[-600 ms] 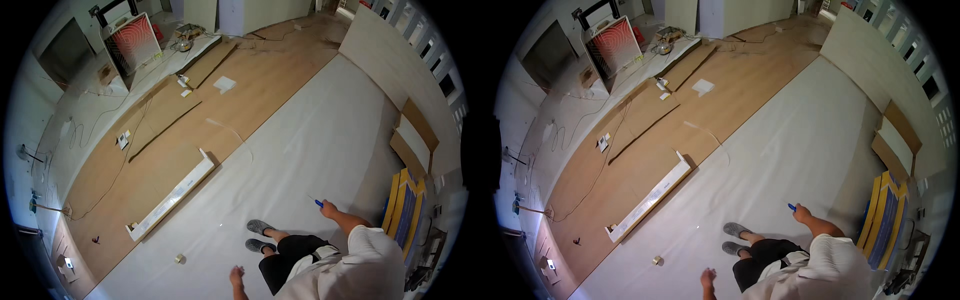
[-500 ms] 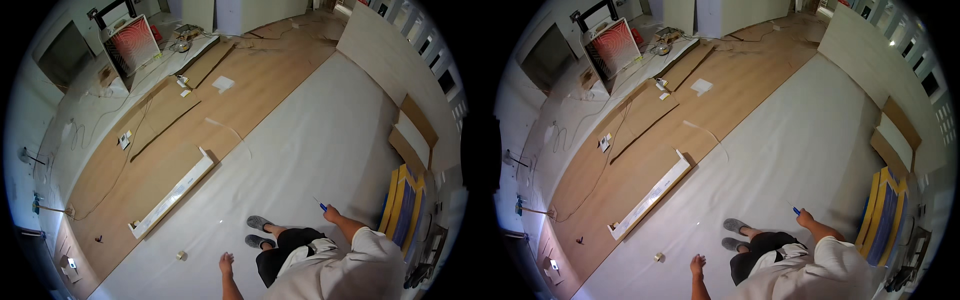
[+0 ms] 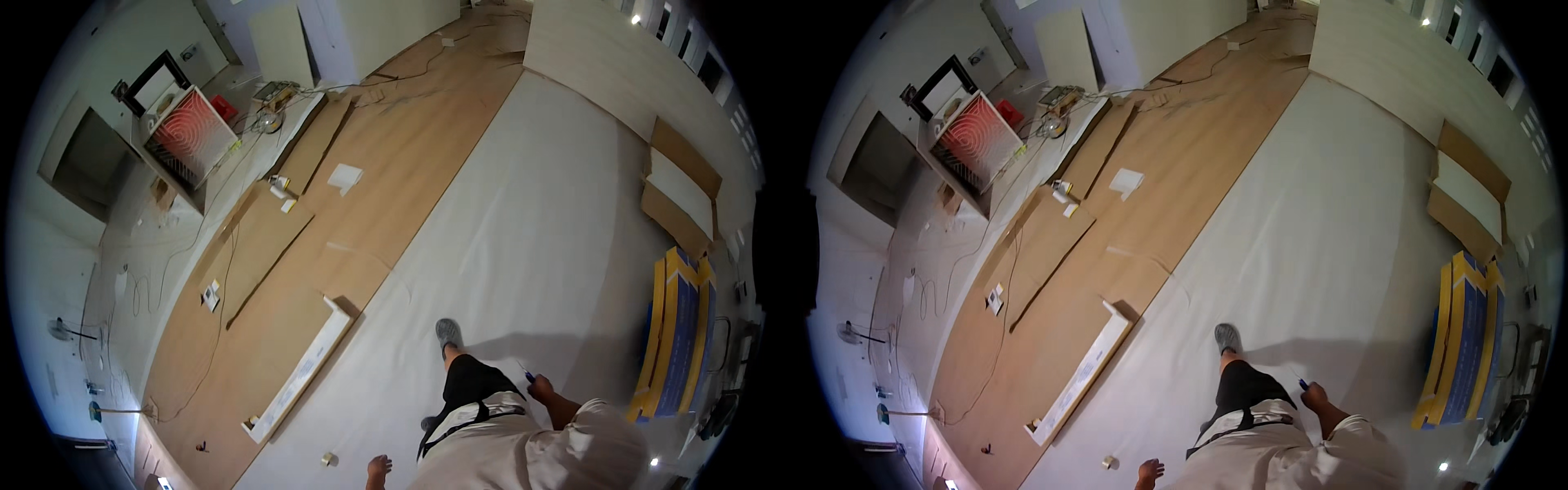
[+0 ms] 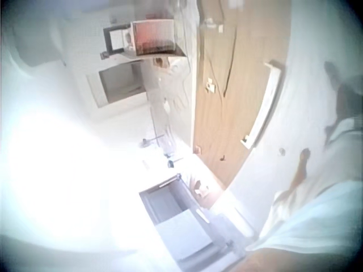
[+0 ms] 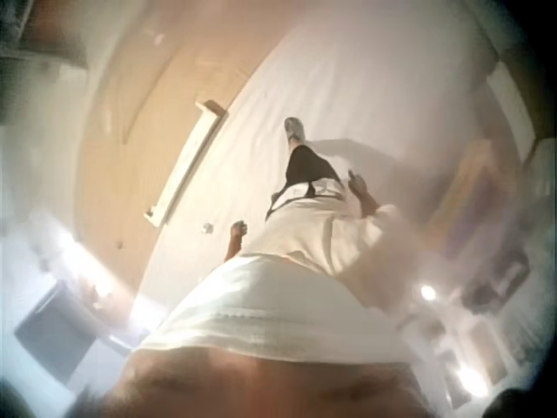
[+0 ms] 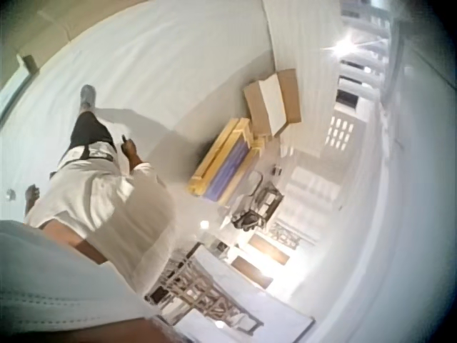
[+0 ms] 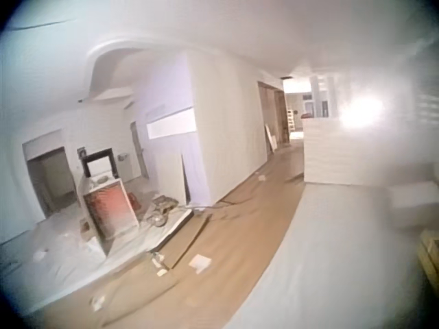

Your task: The person prepares floorboards by opening cardboard boxes with a utility knife, then measures and marks the boards with a pencil and a square ruler before placing them on the floor.

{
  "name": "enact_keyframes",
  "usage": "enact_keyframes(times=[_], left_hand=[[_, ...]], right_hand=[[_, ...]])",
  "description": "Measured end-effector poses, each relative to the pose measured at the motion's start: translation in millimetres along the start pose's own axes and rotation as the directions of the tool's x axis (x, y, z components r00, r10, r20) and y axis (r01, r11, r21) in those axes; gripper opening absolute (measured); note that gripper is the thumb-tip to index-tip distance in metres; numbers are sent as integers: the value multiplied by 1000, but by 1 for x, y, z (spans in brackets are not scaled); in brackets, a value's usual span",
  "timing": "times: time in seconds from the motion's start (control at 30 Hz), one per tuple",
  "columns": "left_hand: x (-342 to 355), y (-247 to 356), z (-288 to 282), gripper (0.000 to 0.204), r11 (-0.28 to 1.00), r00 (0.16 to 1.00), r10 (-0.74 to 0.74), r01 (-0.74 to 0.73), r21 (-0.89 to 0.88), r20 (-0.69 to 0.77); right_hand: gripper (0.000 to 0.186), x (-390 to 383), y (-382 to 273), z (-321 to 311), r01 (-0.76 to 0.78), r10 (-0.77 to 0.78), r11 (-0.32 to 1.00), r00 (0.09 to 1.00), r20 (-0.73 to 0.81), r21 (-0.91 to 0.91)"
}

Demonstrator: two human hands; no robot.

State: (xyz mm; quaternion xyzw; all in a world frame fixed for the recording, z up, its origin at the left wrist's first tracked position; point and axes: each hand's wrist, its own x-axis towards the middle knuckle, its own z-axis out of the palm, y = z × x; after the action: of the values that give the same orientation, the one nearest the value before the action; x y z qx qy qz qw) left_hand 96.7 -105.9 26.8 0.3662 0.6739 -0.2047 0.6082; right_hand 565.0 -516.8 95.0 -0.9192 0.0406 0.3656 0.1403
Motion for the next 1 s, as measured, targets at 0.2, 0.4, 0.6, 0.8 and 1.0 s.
enact_keyframes(times=[0.2, 0.4, 0.6, 0.8, 1.0], left_hand=[[-7, 157, 62, 33, 992, 997, 78, -80, -93, -19], [-71, 431, 112, 41, 740, 738, 671, -673, -2, -63], [-12, 535, 97, 42, 823, 829, 556, -539, 180, -57], [90, 717, 126, 41, 965, 992, 95, -111, 237, 78], [133, 1092, 227, 40, 741, 917, 288, -396, 542, 276]], right_hand=[[23, 170, -174, -100, 132, -107, 973, 985, -136, 188], [16, 299, -312, -219, 303, -248, 886, 949, -195, 350], [19, 388, -350, -256, 180, -101, 897, 972, -211, 403], [29, 376, -328, -201, -155, 268, 926, 911, -312, 343], [44, 286, -428, -208, -294, 615, 445, 787, -50, 846]])
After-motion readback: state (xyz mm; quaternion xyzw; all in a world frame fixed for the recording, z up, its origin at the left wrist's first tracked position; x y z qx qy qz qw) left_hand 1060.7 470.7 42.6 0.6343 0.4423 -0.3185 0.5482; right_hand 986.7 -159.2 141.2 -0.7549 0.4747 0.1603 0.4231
